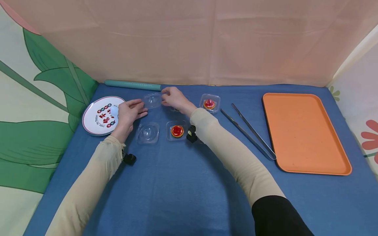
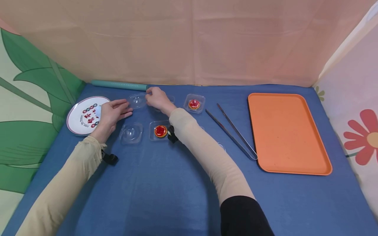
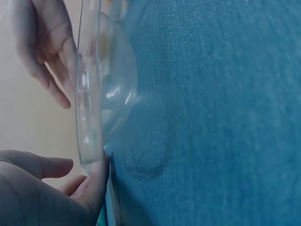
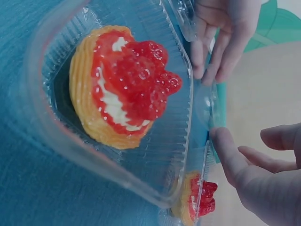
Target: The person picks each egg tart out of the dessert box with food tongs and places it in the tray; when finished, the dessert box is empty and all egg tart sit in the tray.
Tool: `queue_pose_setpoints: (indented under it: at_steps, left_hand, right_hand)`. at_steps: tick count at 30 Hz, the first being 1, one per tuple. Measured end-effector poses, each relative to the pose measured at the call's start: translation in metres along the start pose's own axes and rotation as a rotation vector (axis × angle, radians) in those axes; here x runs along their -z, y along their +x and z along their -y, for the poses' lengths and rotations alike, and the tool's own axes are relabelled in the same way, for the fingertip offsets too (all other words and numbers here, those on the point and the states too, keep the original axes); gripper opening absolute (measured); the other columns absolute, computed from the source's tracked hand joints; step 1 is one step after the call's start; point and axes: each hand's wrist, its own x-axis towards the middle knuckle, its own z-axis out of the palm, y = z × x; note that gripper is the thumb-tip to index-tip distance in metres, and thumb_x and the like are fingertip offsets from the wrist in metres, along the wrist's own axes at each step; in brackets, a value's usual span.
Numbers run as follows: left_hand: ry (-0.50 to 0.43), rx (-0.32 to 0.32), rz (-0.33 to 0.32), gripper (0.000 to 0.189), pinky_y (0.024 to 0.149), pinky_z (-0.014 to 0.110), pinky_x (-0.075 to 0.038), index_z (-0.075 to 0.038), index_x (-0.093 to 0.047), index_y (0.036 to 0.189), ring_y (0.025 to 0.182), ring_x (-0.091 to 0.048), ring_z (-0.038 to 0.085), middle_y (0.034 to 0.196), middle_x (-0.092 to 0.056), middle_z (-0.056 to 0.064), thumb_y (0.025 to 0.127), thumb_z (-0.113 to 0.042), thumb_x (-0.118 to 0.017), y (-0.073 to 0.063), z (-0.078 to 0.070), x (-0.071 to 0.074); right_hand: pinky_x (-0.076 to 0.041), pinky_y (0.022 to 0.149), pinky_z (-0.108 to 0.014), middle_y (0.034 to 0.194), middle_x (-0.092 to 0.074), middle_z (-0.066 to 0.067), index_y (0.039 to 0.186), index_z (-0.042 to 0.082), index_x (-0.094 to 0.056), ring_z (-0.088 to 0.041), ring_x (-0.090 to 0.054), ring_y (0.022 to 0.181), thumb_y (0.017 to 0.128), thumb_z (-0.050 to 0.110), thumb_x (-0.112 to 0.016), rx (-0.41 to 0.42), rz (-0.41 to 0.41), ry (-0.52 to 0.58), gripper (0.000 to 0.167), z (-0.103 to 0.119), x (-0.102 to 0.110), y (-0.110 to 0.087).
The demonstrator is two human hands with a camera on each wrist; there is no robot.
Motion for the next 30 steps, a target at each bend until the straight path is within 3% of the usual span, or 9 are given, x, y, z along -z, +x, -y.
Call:
queue_pose_setpoints:
  at_steps: [7, 15, 22, 26, 30]
  left_hand:
    - [0.027, -0.007, -0.02, 0.047, 0.098, 0.031, -0.062, 0.004, -0.052, 0.154, 0.108, -0.076, 0.018, 0.148, -0.061, 0.025, 0.112, -0.015, -0.058, 0.0, 0.001, 0.003]
    - [0.077, -0.123, -0.09, 0.043, 0.096, 0.028, -0.063, 0.006, -0.059, 0.148, 0.106, -0.072, 0.018, 0.138, -0.064, 0.024, 0.11, -0.014, -0.062, -0.003, 0.001, 0.0]
    - [0.129, -0.202, -0.178, 0.038, 0.084, 0.024, -0.061, 0.003, -0.066, 0.142, 0.104, -0.068, 0.013, 0.132, -0.069, 0.017, 0.108, -0.014, -0.065, -0.005, -0.012, -0.002]
    - [0.102, -0.228, -0.157, 0.038, 0.088, 0.025, -0.062, 0.001, -0.067, 0.141, 0.107, -0.07, 0.016, 0.132, -0.069, 0.016, 0.107, -0.015, -0.067, -0.009, -0.022, -0.006]
    - [0.029, -0.254, -0.082, 0.04, 0.093, 0.031, -0.064, 0.004, -0.065, 0.142, 0.101, -0.074, 0.014, 0.126, -0.071, 0.015, 0.107, -0.015, -0.067, -0.016, -0.032, -0.013]
  right_hand:
    - [-0.055, 0.11, -0.036, 0.157, -0.048, -0.025, 0.158, -0.009, -0.042, -0.036, -0.062, 0.133, 0.116, 0.007, -0.043, -0.009, -0.004, 0.014, 0.045, 0.001, 0.006, -0.002]
    - [-0.056, 0.11, -0.037, 0.15, -0.052, -0.03, 0.157, -0.012, -0.041, -0.037, -0.062, 0.13, 0.116, 0.007, -0.043, -0.005, -0.025, 0.071, 0.045, 0.003, 0.018, -0.003]
    - [-0.053, 0.113, -0.041, 0.148, -0.054, -0.032, 0.157, -0.013, -0.041, -0.04, -0.061, 0.132, 0.117, 0.009, -0.044, -0.029, -0.046, 0.141, 0.046, 0.009, 0.037, -0.005]
    - [-0.053, 0.113, -0.041, 0.149, -0.054, -0.032, 0.157, -0.012, -0.042, -0.042, -0.061, 0.132, 0.117, 0.009, -0.043, -0.028, -0.072, 0.168, 0.045, 0.013, 0.052, -0.008]
    - [-0.055, 0.112, -0.039, 0.149, -0.055, -0.032, 0.156, -0.012, -0.043, -0.044, -0.061, 0.131, 0.116, 0.008, -0.045, -0.011, -0.084, 0.198, 0.045, 0.019, 0.065, -0.014]
